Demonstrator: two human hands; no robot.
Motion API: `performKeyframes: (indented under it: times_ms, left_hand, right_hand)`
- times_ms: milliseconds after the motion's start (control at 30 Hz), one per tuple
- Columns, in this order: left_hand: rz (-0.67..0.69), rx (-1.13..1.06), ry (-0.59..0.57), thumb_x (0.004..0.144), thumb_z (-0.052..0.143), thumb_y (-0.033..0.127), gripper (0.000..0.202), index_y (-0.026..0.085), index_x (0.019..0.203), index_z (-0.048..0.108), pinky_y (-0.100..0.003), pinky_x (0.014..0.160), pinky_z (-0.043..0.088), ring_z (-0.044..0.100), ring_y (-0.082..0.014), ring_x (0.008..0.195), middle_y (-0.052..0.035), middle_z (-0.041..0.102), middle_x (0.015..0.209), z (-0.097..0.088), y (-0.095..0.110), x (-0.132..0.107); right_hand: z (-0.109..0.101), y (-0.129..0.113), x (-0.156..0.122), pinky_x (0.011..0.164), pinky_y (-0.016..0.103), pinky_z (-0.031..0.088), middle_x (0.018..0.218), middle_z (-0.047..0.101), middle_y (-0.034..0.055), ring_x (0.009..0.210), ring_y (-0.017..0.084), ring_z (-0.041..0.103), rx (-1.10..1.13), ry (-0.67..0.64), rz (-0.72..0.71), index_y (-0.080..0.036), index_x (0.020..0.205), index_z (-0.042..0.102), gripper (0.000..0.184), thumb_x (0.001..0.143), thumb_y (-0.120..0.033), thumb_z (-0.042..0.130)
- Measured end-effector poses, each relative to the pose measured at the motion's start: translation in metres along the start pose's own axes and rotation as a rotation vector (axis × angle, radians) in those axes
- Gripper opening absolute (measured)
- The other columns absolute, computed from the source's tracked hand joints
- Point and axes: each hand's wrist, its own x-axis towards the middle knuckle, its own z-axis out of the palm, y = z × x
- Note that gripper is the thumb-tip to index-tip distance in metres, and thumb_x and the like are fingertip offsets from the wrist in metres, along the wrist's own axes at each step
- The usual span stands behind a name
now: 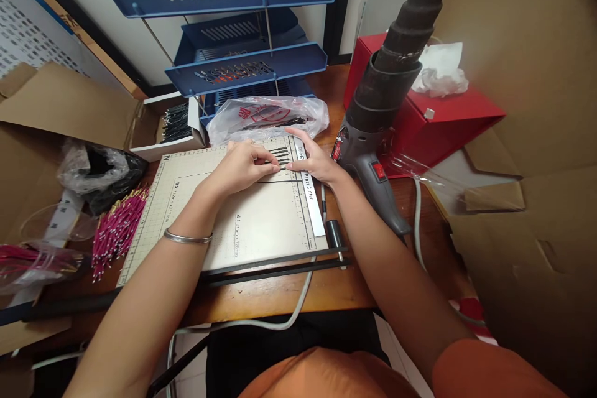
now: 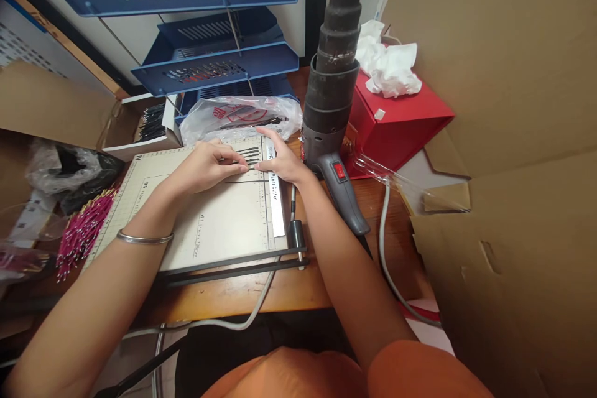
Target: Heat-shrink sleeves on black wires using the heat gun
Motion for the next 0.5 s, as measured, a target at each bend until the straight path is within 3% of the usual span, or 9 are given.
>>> performKeyframes:
  times_ms: [300,500]
  left_hand:
    - [0.041,0.029,0.029,0.09,0.072,0.037,0.021,0.023,0.086,0.087,-0.045,0.091,0.04,0.057,-0.0257,0.087,-0.0059,0.075,0.075,-0.0009,0.0013,-0.002]
    - [0.047,0.048,0.02,0.092,0.071,0.037,0.022,0.023,0.086,0.087,-0.047,0.093,0.039,0.058,-0.0261,0.087,-0.006,0.076,0.077,-0.0013,0.0006,-0.0023]
  right_hand:
    - [-0.0006,0.003,0.0022,0.141,0.054,0.022,0.174,0.043,0.0097,0.165,0.038,0.036,-0.044,0.024,-0.02,-0.024,0.153,0.054,0.1,0.06,-0.038,0.087]
    - [-0.0005,0.0064,0.004,0.142,0.055,0.023,0.173,0.047,0.0044,0.165,0.037,0.037,0.041,0.039,0.008,-0.027,0.149,0.058,0.093,0.058,-0.026,0.076]
